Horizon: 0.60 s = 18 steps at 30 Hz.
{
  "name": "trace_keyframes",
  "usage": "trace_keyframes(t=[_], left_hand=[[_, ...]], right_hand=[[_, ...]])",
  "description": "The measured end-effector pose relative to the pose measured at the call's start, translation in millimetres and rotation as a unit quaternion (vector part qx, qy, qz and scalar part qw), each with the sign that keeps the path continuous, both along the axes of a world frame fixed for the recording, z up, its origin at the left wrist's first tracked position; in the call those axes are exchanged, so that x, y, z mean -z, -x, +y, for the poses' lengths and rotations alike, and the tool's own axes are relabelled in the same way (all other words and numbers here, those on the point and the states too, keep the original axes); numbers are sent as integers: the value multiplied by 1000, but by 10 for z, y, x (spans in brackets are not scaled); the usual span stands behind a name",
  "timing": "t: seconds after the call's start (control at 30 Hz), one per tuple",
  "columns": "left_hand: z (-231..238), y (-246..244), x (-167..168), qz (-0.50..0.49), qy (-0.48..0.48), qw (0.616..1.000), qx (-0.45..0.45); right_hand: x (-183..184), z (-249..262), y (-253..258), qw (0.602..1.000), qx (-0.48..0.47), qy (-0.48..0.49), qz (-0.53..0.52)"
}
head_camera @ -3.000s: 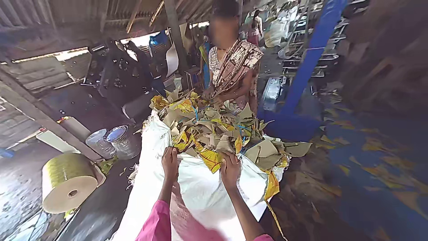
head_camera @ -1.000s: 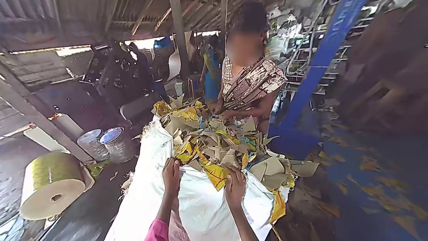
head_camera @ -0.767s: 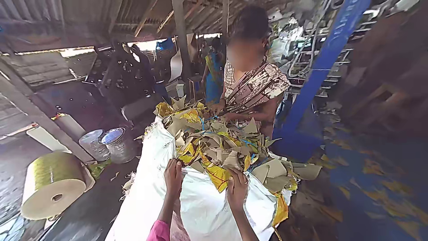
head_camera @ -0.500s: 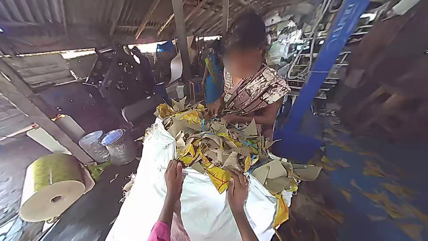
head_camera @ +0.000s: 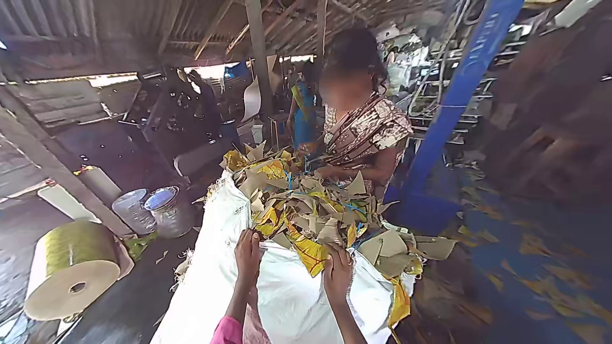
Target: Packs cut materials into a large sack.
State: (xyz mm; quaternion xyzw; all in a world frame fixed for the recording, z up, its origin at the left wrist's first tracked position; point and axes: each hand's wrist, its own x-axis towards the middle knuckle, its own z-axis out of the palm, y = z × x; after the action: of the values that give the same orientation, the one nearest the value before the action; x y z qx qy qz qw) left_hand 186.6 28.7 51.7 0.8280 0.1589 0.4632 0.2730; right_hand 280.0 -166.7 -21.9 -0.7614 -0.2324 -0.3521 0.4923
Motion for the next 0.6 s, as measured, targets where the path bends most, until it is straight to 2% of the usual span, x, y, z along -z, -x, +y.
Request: trace_keyframes(t=[0.6], left_hand=[[9, -139, -14, 21, 21, 999, 13]], right_hand=[[22, 8, -141, 1000, -2, 0, 7]])
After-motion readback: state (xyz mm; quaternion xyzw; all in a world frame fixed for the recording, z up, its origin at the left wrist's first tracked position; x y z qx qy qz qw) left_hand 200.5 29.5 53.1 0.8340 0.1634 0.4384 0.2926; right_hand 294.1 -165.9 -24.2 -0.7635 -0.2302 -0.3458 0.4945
